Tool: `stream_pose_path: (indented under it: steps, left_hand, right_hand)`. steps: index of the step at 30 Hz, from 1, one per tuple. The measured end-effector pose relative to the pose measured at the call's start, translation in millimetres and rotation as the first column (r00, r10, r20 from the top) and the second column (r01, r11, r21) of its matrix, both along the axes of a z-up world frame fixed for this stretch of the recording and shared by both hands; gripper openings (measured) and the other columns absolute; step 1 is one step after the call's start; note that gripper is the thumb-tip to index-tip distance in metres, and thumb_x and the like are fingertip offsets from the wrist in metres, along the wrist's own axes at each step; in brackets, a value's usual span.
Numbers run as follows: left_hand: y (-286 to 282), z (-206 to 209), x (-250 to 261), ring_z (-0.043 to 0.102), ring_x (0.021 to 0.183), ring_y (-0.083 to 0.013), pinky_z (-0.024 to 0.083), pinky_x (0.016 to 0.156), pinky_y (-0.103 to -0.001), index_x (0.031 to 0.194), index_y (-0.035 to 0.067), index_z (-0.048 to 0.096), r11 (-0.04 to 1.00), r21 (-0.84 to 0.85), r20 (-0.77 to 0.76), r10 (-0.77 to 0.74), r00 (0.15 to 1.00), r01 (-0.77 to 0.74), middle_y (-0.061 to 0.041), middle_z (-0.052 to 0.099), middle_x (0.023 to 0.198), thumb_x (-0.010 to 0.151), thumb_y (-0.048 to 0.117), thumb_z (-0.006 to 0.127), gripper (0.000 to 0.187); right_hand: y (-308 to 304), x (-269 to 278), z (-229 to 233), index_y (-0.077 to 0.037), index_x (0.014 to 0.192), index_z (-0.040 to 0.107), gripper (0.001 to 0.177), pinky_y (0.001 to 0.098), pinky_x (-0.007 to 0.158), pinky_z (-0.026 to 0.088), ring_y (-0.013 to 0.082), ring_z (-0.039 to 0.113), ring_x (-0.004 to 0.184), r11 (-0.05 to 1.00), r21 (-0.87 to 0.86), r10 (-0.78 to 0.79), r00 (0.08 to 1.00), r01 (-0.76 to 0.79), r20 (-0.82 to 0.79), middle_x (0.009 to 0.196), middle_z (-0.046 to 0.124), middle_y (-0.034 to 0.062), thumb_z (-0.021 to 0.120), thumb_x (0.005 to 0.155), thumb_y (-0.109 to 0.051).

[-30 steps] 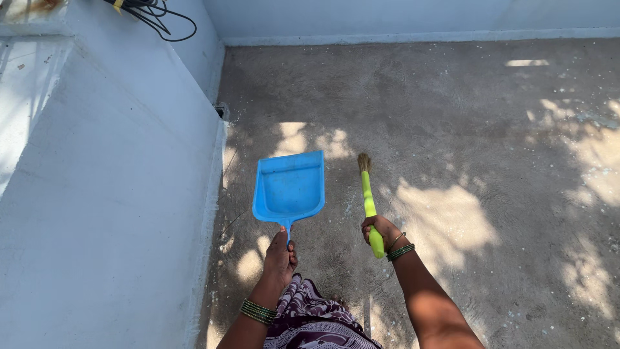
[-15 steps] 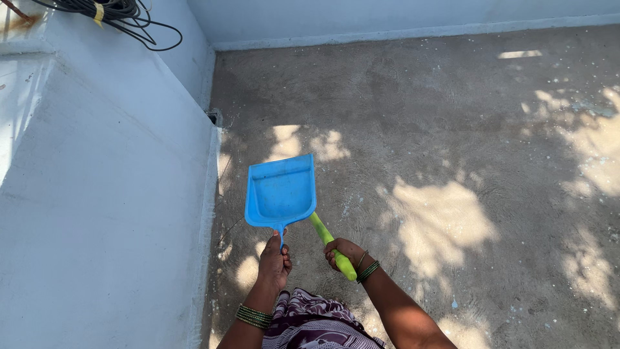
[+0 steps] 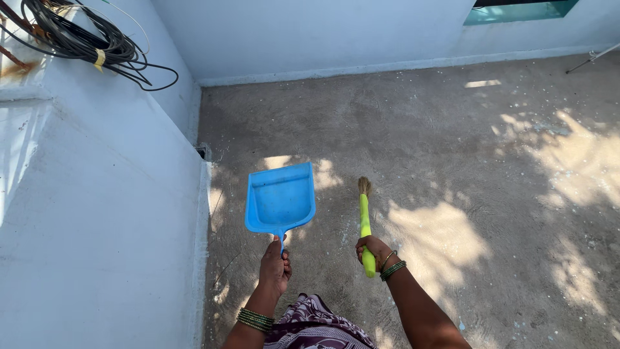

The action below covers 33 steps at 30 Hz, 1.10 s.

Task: The person sweeps a concrete floor using a small brush and a blue dustpan.

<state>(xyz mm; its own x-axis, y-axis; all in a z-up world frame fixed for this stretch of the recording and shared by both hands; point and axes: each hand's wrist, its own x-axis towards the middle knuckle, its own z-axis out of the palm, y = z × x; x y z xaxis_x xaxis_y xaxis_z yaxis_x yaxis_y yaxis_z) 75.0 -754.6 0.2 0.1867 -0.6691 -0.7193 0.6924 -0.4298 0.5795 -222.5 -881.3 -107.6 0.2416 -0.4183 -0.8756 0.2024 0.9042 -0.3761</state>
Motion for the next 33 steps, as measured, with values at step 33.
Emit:
stream_pose_path:
  steps: [33]
  left_hand:
    - [10.6,-67.3,171.5,0.039,0.055,-0.0027,0.035,0.049,-0.02,0.126,0.023,0.065,0.989,0.021,0.014,0.149,0.989,-0.149,0.007,0.047,0.068,0.098,0.05,0.061,0.039]
  right_hand:
    - [-37.7,155.2,-30.6,-0.008,0.084,0.045,0.017,0.0242,0.044,0.048,0.01,0.047,0.046,0.997,0.078,-0.001,0.991,-0.009,0.132,0.06,0.049,-0.001,0.06,0.089,-0.003]
